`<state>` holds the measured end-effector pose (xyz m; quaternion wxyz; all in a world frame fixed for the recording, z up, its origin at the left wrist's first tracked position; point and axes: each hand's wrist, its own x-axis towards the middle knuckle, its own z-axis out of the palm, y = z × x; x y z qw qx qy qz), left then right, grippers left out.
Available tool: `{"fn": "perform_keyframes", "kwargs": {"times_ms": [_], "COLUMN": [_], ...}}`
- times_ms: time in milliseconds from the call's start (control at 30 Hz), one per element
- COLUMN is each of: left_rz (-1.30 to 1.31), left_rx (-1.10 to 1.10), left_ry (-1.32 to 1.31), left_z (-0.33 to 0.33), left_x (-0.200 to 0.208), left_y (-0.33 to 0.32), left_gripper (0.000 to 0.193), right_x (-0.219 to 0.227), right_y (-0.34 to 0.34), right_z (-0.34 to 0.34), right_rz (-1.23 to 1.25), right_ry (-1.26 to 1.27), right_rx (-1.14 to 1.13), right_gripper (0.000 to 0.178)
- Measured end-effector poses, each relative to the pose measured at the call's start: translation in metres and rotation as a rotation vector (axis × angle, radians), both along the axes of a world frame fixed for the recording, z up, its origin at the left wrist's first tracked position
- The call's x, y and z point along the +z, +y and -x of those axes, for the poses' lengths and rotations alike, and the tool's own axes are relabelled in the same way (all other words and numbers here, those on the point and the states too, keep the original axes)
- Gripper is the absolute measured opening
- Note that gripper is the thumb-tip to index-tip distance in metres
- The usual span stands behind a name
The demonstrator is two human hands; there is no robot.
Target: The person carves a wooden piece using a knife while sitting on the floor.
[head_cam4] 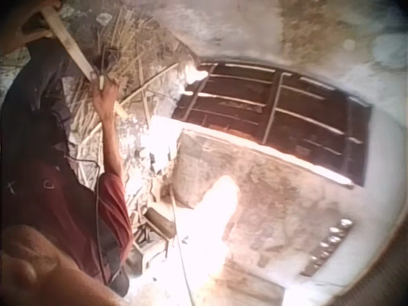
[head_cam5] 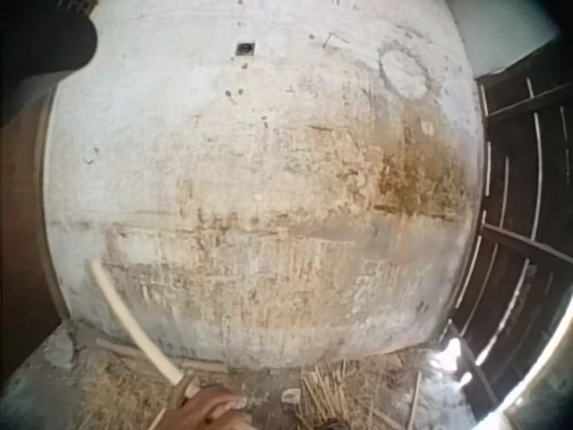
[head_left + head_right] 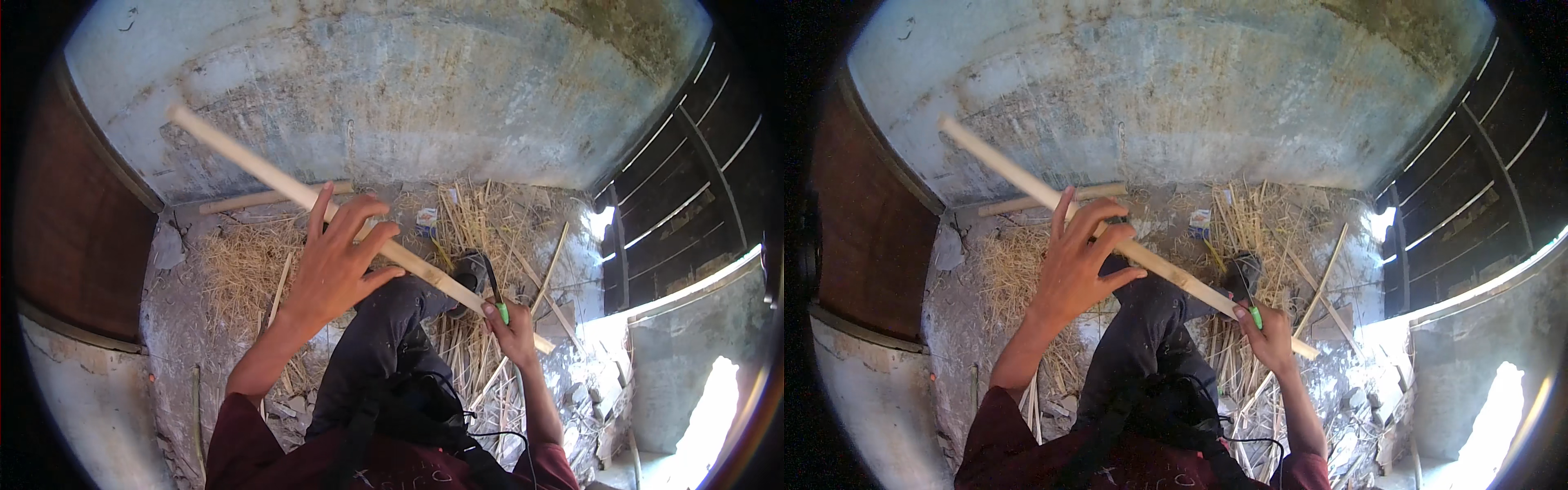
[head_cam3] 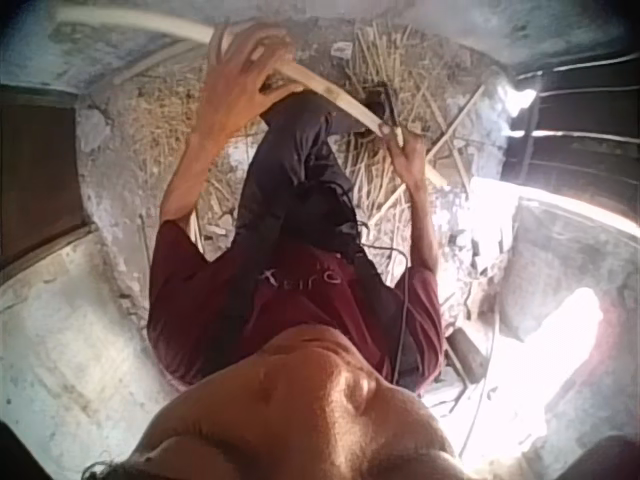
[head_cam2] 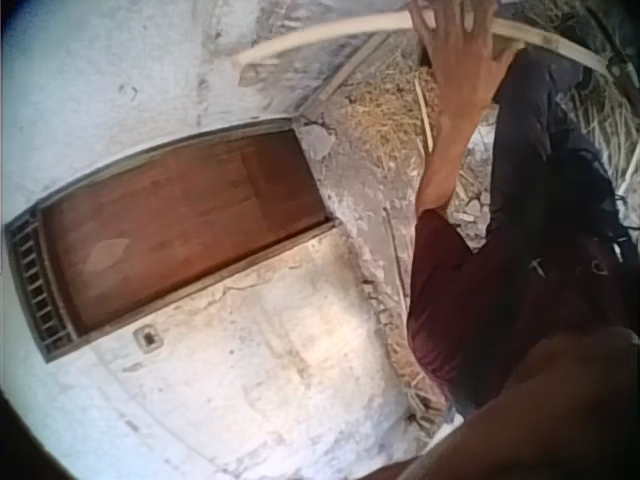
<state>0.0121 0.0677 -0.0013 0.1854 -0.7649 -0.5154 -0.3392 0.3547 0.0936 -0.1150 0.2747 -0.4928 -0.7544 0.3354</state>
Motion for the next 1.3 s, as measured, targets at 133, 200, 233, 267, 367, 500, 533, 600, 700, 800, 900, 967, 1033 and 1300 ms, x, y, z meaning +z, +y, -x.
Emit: {"fn": "perform_keyframes", "kwargs": {"times_ms": [133,200,233,267,367,500,533,600,700,800,900,967,1033,1300], "left_rz": [-0.237,-0.073,0.102,0.094,0.507,0.542,0.474,0.375,0.319,0.547,0.511,0.467,0.435,0.357], "left_rx": [-0.181,-0.171,-0.141,-0.14,-0.211,-0.374,-0.42,-0.456,-0.398,-0.372,-0.444,-0.488,-0.48,-0.2], "left_ry": [-0.344,-0.595,-0.833,-0.838,-1.044,-0.971,-0.976,-0.967,-1.027,-1.169,-1.193,-1.263,-1.244,-1.183], "left_z": [-0.006,-0.015,-0.016,-0.021,-0.048,-0.073,-0.076,-0.075,-0.071,-0.056,-0.039,-0.036,-0.027,-0.018], "left_x": [-0.021,-0.047,-0.056,-0.072,-0.093,-0.09,-0.086,-0.091,-0.086,-0.062,-0.067,-0.068,-0.064,-0.031], "left_y": [-0.019,-0.03,-0.039,-0.039,-0.037,-0.031,-0.028,-0.023,-0.022,-0.036,-0.036,-0.034,-0.03,-0.027], "left_gripper": [0.043,0.044,0.045,0.045,0.046,0.048,0.042,0.029,0.028,0.029,0.035,0.034,0.033,0.032], "right_x": [-0.013,-0.008,-0.005,-0.007,0.0,0.003,-0.001,-0.001,-0.015,-0.002,0.024,0.029,0.037,0.045], "right_y": [0.004,0.003,0.002,0.003,0.0,-0.009,-0.012,-0.017,-0.016,-0.003,0.002,0.01,0.01,0.003], "right_z": [-0.003,0.004,0.01,0.012,0.028,0.054,0.058,0.065,0.065,0.041,0.035,0.014,0.009,0.022], "right_rz": [0.081,0.085,0.103,0.138,0.294,0.383,0.41,0.374,0.311,0.036,0.07,0.067,0.063,-0.015], "right_ry": [0.129,0.21,0.301,0.365,0.531,0.616,0.626,0.608,0.637,0.424,0.597,0.578,0.561,0.746], "right_rx": [-0.135,-0.147,-0.142,-0.094,-0.036,0.094,0.123,0.168,0.176,0.119,-0.083,-0.107,-0.131,-0.11], "right_gripper": [0.032,0.034,0.037,0.04,0.042,0.049,0.051,0.052,0.056,0.051,0.045,0.041,0.038,0.041]}}
